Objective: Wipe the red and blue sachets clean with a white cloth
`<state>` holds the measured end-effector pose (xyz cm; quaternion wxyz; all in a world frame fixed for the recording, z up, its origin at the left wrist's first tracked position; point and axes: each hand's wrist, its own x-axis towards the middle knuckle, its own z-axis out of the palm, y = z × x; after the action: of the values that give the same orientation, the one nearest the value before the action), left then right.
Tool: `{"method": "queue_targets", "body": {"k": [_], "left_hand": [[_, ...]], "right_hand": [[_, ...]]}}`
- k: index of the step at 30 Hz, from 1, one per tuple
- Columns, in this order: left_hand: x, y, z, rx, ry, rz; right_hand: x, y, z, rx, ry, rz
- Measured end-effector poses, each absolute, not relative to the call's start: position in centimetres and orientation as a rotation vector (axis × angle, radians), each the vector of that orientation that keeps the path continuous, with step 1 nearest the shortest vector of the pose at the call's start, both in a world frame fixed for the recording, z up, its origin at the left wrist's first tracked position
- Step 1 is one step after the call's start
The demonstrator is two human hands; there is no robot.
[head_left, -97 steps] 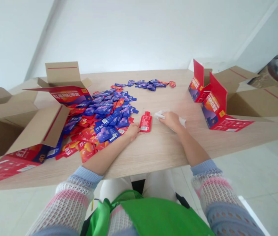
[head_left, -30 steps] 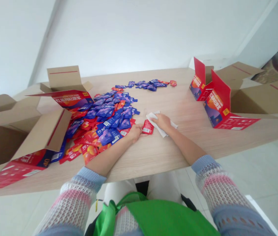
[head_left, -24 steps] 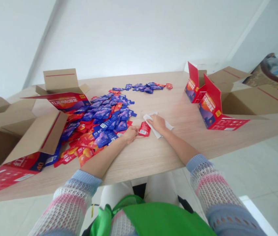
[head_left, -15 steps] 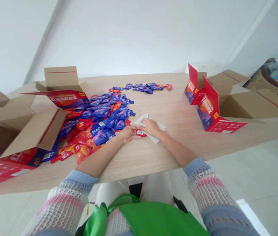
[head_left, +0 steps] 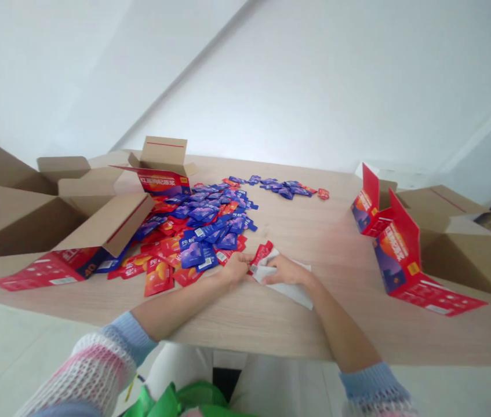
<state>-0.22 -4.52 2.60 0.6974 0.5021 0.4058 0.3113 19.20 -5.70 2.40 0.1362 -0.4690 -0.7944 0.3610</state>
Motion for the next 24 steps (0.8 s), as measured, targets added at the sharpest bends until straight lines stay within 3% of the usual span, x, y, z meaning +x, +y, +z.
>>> {"method": "queue_targets", "body": {"k": [6, 9, 14, 18, 24], "left_hand": [[-5.3, -1.7, 8.5, 1.537, 1.161, 0.889], [-8.1, 0.8, 11.1, 1.887, 1.707, 1.200], [-11.3, 4.8, 12.4, 2.194, 2.183, 1.119], [-13.2, 7.0, 11.0, 2.482, 2.065, 0.928], [-16.2, 8.1, 9.3, 2.675, 1.434, 0.634]], "right_hand": [[19.8, -5.9, 2.4, -1.482, -2.353, 0.822], [19.7, -5.8, 2.5, -1.482, -2.364, 0.796], [19.8, -6.0, 2.8, -1.478, -2.388, 0.809], [19.7, -6.1, 3.0, -1.469, -2.381, 0.820], [19.8, -6.1, 2.9, -1.600, -2.355, 0.849]]}}
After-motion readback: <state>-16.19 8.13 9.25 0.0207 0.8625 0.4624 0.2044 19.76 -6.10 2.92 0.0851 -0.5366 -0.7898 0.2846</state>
